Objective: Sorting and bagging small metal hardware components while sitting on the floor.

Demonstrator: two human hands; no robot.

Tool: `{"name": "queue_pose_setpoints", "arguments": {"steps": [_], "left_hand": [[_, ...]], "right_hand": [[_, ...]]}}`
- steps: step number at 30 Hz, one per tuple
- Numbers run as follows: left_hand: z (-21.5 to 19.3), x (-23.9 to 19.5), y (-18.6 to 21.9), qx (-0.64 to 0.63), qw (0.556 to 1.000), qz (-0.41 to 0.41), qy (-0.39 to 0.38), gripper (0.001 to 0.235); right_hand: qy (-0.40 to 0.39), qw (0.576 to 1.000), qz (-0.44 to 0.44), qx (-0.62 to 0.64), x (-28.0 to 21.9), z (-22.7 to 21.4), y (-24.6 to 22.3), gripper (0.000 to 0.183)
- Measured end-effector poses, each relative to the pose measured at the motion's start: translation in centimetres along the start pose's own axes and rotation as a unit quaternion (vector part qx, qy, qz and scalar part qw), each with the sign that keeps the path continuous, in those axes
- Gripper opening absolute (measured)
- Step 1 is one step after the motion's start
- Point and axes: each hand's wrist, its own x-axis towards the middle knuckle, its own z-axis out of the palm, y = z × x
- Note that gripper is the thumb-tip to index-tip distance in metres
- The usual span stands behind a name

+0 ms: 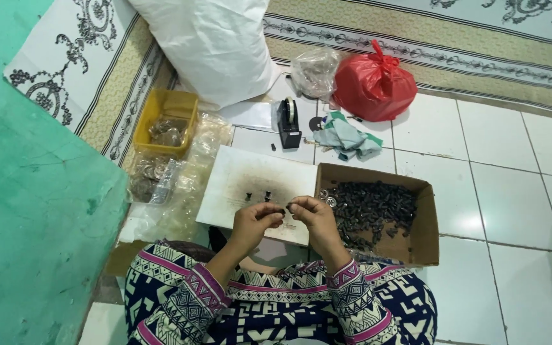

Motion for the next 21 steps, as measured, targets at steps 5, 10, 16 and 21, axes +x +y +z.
{"name": "queue_pose_setpoints", "arguments": {"steps": [5,10,16,21], "left_hand": [[-1.3,0.8,0.6,-0.001,0.999,0.034,0.028,0.022],[-2.6,1.4,1.0,0.002,0.997,0.055,0.051,0.021],[-3.7,1.9,1.7,0.034,0.994,0.069,0.083,0.015],[-4.3,2.7,1.1,0.015,0.992,0.074,0.103,0.017]], "right_hand": [[-0.012,0.995,-0.050,-0.080,0.3,2.7,-1.7,0.021],[-0.013,0.984,-0.099,-0.147,1.2,4.3,-2.6,0.018],[-0.064,0.943,-0.149,-0.289,3.2,5.3,-3.3,0.018],[-0.109,0.919,-0.130,-0.356,3.8,6.9,-5.6,0.016]]}}
